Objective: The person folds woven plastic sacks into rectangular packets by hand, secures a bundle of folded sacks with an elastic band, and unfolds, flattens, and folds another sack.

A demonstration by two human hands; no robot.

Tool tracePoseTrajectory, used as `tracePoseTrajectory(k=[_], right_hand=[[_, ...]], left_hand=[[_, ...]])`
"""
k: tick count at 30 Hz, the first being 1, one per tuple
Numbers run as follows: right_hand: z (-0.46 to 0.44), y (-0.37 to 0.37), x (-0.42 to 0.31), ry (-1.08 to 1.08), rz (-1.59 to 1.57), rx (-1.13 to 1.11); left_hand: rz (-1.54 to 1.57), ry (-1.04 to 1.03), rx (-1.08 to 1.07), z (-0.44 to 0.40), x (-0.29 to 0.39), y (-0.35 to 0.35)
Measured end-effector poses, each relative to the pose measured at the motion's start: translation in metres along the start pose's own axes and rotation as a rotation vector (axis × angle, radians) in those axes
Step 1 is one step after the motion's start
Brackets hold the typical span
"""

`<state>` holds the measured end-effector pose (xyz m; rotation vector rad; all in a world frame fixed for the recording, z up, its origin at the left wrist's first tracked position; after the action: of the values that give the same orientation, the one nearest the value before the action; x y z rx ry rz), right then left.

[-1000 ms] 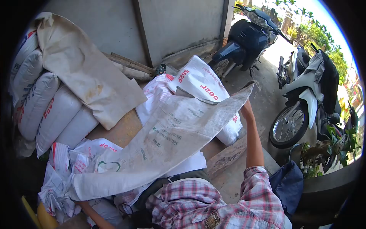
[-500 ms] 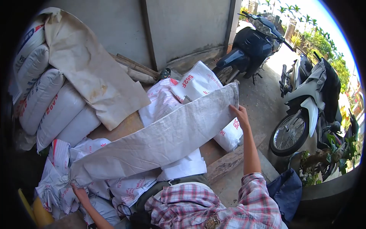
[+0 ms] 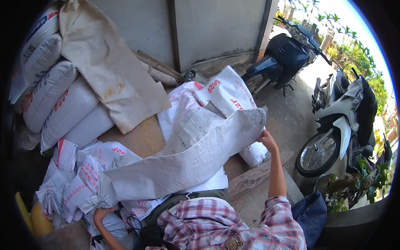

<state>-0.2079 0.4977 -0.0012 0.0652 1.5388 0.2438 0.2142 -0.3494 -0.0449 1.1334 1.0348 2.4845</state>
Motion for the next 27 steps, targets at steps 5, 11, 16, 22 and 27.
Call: tracePoseTrajectory(k=[5, 11, 16, 22, 27], right_hand=[[0.006, 0.008, 0.042, -0.1, 0.341, -0.1], [0.018, 0.021, 0.033, -0.061, 0.158, -0.026], [0.025, 0.03, 0.014, 0.034, -0.043, 0.046], [0.021, 0.01, -0.019, 0.048, 0.011, 0.026], [0.004, 0.008, 0.01, -0.068, 0.048, 0.056]], left_hand=[[-0.055, -0.3, 0.225, -0.007, -0.004, 0.024], [0.251, -0.305, 0.546, -0.009, -0.019, 0.065], [0.989, -0.377, 0.584, -0.021, -0.051, 0.071], [1.079, -0.342, 0.65, -0.024, -0.067, 0.089], [0.637, -0.333, 0.675, -0.009, -0.012, 0.093]])
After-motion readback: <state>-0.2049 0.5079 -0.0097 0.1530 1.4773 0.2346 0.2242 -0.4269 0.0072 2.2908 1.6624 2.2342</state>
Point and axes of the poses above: each hand's wrist, its own z-axis away from the middle knuckle, its own y-axis out of the back of the hand, x = y × z, the point moved 10 cm from there along -z, towards the middle knuckle, and after that the axes turned 1 degree about -x, right-handed, at the moved point
